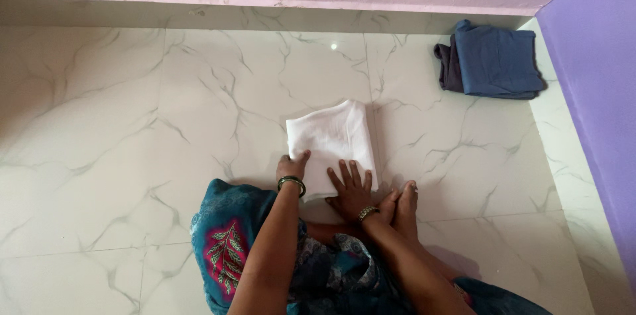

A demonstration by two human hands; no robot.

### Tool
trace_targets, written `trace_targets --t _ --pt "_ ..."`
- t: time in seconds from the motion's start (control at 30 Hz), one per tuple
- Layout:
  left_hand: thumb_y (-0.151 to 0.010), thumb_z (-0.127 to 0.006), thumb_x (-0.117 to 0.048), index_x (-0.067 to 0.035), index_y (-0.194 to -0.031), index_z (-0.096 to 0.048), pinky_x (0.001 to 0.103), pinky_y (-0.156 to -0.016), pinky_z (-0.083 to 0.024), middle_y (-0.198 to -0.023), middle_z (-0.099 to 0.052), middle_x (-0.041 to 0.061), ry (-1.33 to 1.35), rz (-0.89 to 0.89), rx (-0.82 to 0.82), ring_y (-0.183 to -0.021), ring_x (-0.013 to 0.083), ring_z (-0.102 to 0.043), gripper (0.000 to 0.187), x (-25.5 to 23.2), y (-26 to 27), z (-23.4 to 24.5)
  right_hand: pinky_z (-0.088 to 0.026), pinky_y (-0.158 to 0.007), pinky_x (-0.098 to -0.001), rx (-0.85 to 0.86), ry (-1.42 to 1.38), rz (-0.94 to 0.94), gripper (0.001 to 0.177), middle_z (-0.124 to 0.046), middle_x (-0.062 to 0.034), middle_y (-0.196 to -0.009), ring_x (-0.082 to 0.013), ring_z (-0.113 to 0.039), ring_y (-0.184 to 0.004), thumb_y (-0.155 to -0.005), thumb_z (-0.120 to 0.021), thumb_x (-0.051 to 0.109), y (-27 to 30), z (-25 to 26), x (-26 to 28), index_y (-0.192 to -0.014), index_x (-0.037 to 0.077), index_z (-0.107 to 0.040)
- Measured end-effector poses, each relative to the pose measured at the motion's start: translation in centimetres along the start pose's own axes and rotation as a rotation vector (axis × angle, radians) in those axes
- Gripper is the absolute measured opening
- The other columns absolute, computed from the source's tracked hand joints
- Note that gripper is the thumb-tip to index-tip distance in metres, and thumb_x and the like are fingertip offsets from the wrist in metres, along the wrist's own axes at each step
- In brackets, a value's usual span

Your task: The person folds a white shirt and places it on a shelf. Then the person folds a pair of white trousers on the floor.

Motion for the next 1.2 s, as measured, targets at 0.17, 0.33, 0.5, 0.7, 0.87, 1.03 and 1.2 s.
trace_targets --t 0.17,0.33,0.5,0.7,0.87,1.03,1.2 --pt "-0.076 -0.081 -0.053 0.005 -0.114 -0.076 0.04 -0.086 -0.057 -0.108 -0.078 0.021 0.268 -0.051 0.178 -0.095 0.0311 -0.075 0.069 1.3 -1.7 -1.2 0.006 -0.118 -0.0668 -0.107 -0.018 0.05 0.093 -0.002 -0.0104 -0.171 -0.035 0.006 -0.157 -0.089 -0.068 0.054 0.1 -1.0 -0.8 -0.162 0.032 -0.015" --pt "-0.074 -0.085 -0.029 0.009 -0.117 -0.067 0.039 -0.079 -0.059 -0.103 -0.076 0.019 0.6 -0.037 0.314 -0.089 0.0287 -0.074 0.06 0.6 -0.9 -1.6 -0.004 -0.121 -0.0637 -0.258 -0.098 0.03 0.102 -0.008 -0.0145 -0.17 -0.0353 -0.001 -0.157 -0.08 -0.075 0.049 -0.5 -1.9 -2.1 -0.162 0.028 -0.017" --pt "-0.073 -0.082 -0.017 0.003 -0.118 -0.061 0.04 -0.076 -0.059 -0.1 -0.074 0.015 0.899 -0.217 0.33 -0.086 0.0277 -0.072 0.053 -2.9 1.0 0.6 -0.014 -0.118 -0.0641 -0.541 -0.293 0.034 0.109 -0.011 -0.0187 -0.169 -0.0408 -0.008 -0.156 -0.071 -0.077 0.037 -0.6 -2.8 -3.9 -0.161 0.018 -0.017" --pt "-0.076 -0.087 -0.027 0.0 -0.1 -0.06 0.043 -0.077 -0.058 -0.092 -0.073 0.016 0.386 -0.476 -0.217 -0.082 0.0294 -0.071 0.045 -8.8 4.6 10.9 -0.026 -0.121 -0.0568 -0.714 -0.527 0.133 0.107 -0.013 -0.0207 -0.171 -0.0432 -0.018 -0.157 -0.07 -0.068 0.008 -0.3 -2.8 -5.1 -0.164 0.017 -0.018" --pt "-0.076 -0.085 -0.029 -0.011 -0.107 -0.061 0.049 -0.073 -0.055 -0.103 -0.072 0.011 -0.138 -0.68 -0.435 -0.089 0.0336 -0.07 0.043 -14.5 8.8 14.0 -0.035 -0.116 -0.0501 -0.644 -0.616 0.183 0.103 -0.009 -0.0242 -0.17 -0.0427 -0.023 -0.153 -0.072 -0.065 0.002 -0.5 -2.2 -4.4 -0.162 0.015 -0.019" --pt "-0.089 -0.068 -0.018 -0.013 -0.122 -0.055 0.046 -0.074 -0.06 -0.118 -0.064 0.014 -0.688 -0.65 -0.176 -0.104 0.0321 -0.066 0.036 -14.5 7.7 5.9 -0.04 -0.116 -0.0483 -0.599 -0.644 0.132 0.102 -0.014 -0.0233 -0.171 -0.0442 -0.03 -0.152 -0.072 -0.064 -0.003 -0.3 -2.2 -4.7 -0.163 0.014 -0.022" --pt "-0.089 -0.063 -0.018 -0.009 -0.133 -0.052 0.048 -0.088 -0.057 -0.136 -0.054 0.017 -0.943 -0.811 -0.061 -0.129 0.0359 -0.053 0.045 -6.8 8.6 -3.3 -0.039 -0.115 -0.0481 -0.538 -0.566 0.093 0.099 -0.017 -0.0253 -0.167 -0.0445 -0.032 -0.147 -0.07 -0.072 0.005 -1.3 -3.5 -5.4 -0.157 0.006 -0.024"
Point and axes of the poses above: each hand's wrist, its own y-axis away from the middle knuckle, its own z-axis out of the back of the hand, x = y × z, the point moved 4 cm from there along -y, towards the middle knuckle
